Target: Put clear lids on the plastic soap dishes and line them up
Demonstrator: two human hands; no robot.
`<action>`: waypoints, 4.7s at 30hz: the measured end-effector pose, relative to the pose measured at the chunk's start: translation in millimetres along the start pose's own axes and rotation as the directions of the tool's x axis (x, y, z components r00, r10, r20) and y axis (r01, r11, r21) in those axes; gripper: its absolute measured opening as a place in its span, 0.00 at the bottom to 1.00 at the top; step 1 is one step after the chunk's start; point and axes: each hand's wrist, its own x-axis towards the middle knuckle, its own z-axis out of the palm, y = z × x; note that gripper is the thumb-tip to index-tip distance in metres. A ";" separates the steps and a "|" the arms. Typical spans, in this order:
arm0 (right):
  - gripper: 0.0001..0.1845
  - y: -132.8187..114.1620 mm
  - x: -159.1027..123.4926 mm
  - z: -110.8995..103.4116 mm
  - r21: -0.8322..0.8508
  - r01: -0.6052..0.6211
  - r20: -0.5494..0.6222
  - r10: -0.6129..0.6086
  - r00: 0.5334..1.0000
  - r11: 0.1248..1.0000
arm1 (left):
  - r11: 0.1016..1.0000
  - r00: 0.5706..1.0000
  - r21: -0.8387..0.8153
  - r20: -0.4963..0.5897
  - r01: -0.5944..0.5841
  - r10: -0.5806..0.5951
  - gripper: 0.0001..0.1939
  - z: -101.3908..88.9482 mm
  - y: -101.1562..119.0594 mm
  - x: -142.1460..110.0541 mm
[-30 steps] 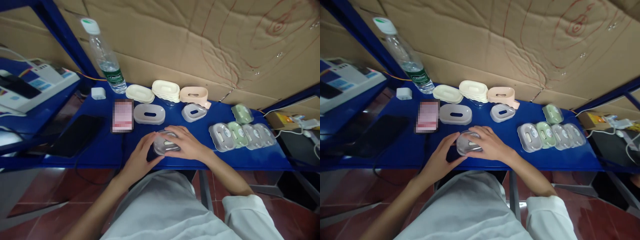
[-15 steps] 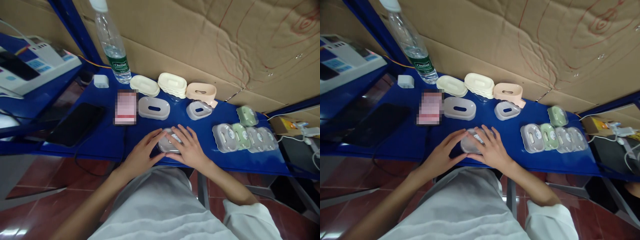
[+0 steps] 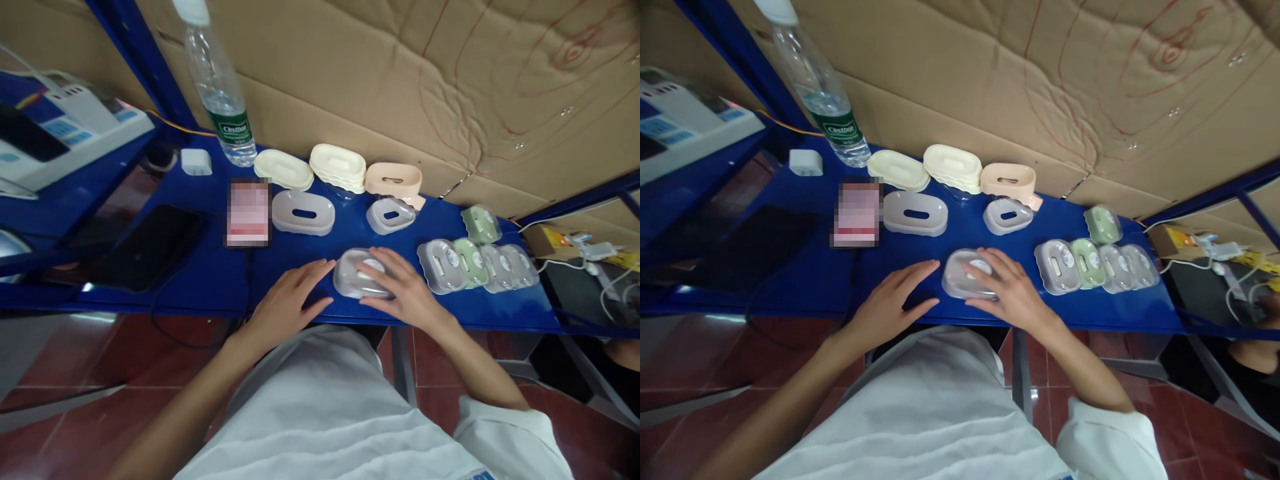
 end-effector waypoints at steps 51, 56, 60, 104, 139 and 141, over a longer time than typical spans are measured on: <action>0.17 5.6 61.6 57.9 -0.235 -0.019 -0.293 -0.052 0.955 0.972 | 0.967 0.967 0.253 -0.254 0.042 0.024 0.29 13.1 2.8 1.5; 0.18 7.9 61.3 57.3 -0.177 -0.118 -0.234 0.074 0.969 0.977 | 0.995 0.977 0.078 -0.210 0.056 -0.039 0.24 -7.8 5.9 8.7; 0.17 11.8 63.0 57.1 -0.189 -0.188 -0.161 0.159 0.974 0.964 | 0.968 0.963 0.228 -0.221 -0.105 0.157 0.22 -53.2 0.6 53.0; 0.18 13.5 63.6 65.4 0.154 0.218 -0.086 -0.206 0.975 0.964 | 0.843 0.909 0.350 0.239 -0.408 0.341 0.21 -53.7 -39.3 72.8; 0.28 76.1 64.3 29.6 -0.246 -0.582 -0.259 0.526 0.810 0.775 | 0.833 0.838 0.164 0.254 -0.529 0.482 0.12 -48.5 -41.8 117.3; 0.29 80.8 62.6 31.9 -0.236 -0.599 -0.274 0.539 0.797 0.766 | 0.833 0.835 0.151 0.262 -0.532 0.485 0.13 -48.1 -42.8 116.6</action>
